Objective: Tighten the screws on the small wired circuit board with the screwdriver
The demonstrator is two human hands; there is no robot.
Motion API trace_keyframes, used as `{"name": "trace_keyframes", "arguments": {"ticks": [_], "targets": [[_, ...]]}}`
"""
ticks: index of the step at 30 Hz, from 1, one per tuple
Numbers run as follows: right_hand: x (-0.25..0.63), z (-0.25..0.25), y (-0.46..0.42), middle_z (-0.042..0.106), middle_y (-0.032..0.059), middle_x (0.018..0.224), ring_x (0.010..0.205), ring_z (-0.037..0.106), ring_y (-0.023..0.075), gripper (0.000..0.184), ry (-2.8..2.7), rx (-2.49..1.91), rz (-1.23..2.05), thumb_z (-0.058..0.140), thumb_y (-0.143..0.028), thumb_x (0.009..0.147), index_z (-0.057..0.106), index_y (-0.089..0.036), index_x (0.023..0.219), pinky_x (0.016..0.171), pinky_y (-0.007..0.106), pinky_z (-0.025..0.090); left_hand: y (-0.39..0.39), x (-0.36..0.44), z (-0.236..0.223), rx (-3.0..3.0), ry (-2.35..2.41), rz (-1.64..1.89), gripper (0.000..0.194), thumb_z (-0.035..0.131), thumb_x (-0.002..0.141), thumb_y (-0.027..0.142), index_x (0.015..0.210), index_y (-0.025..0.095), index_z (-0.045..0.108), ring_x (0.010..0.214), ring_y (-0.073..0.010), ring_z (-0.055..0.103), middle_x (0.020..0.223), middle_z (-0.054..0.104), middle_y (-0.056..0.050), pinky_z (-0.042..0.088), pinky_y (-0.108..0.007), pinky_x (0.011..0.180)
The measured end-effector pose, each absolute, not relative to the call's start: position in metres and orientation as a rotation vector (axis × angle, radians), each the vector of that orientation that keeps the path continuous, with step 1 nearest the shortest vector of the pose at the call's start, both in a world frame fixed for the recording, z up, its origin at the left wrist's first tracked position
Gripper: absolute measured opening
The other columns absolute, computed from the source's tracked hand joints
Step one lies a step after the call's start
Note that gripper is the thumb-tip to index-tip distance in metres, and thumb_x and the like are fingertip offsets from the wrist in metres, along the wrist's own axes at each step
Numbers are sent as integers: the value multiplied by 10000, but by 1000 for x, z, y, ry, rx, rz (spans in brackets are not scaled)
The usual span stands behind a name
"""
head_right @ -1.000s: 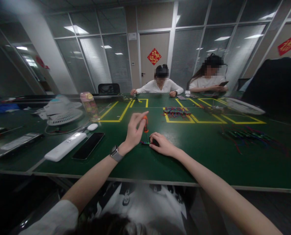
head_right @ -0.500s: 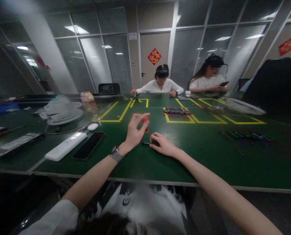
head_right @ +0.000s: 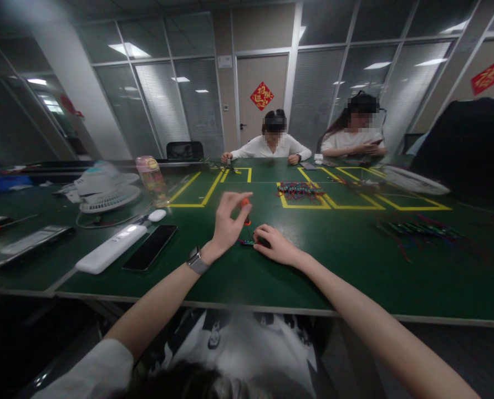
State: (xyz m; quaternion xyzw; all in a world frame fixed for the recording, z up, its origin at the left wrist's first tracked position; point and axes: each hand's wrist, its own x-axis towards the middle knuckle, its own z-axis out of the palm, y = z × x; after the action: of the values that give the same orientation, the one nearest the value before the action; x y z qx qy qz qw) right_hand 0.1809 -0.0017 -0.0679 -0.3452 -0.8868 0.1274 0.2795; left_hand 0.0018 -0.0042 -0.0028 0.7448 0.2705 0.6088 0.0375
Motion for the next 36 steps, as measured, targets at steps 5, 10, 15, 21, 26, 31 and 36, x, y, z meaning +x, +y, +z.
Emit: {"name": "trace_keyframes", "arguments": {"ticks": [5, 10, 15, 21, 26, 31, 36], "targets": [[181, -67, -2, 560, 77, 1025, 940, 557, 220, 33, -2385, -918, 334, 561, -238, 889, 565, -207, 897, 870, 376, 478, -4, 1, -3, 2301, 772, 1775, 334, 369, 986, 227, 1273, 207, 538, 1033, -164, 567, 1110, 589, -78, 454, -307, 929], [181, -66, -3, 563, 78, 1018, 940, 557, 226, 35, -2376, -931, 348, 568, -237, 882, 564, -203, 890, 868, 379, 472, -3, 2, -3, 2302, 738, 1822, 302, 445, 961, 220, 1241, 208, 556, 981, -158, 581, 1060, 614, -64, 464, -296, 894], [181, -68, -2, 559, 82, 1019, 946, 548, 227, 32, -2369, -926, 357, 565, -220, 880, 547, -196, 888, 872, 386, 465, -4, 3, -4, 2293, 842, 1886, 241, 587, 894, 265, 1122, 206, 639, 837, -142, 531, 892, 531, -27, 463, -271, 808], [181, -69, -1, 558, 80, 1032, 961, 548, 226, 28, -2377, -926, 353, 569, -215, 879, 549, -199, 893, 885, 385, 460, -4, 2, -3, 2252, 737, 1795, 323, 366, 984, 219, 1237, 211, 566, 1062, -165, 552, 1118, 579, -75, 440, -301, 944], [181, -68, -2, 560, 82, 1043, 972, 551, 230, 29, -2377, -939, 347, 569, -220, 881, 554, -201, 896, 887, 383, 461, -2, 1, -2, 2190, 797, 1848, 247, 515, 934, 245, 1156, 213, 617, 913, -151, 575, 979, 611, -44, 463, -282, 857], [181, -68, -2, 560, 83, 1041, 959, 554, 225, 32, -2377, -940, 345, 568, -216, 880, 554, -197, 901, 882, 381, 466, -4, 0, -2, 2206, 854, 1870, 240, 560, 910, 296, 1116, 214, 653, 899, -150, 548, 941, 546, -37, 458, -277, 854], [182, -69, -2, 559, 82, 1048, 971, 556, 226, 36, -2385, -944, 340, 572, -220, 878, 557, -201, 905, 892, 378, 464, -3, 0, -3, 2188, 743, 1788, 331, 360, 988, 231, 1250, 211, 561, 1098, -167, 562, 1170, 604, -74, 433, -313, 970]]}}
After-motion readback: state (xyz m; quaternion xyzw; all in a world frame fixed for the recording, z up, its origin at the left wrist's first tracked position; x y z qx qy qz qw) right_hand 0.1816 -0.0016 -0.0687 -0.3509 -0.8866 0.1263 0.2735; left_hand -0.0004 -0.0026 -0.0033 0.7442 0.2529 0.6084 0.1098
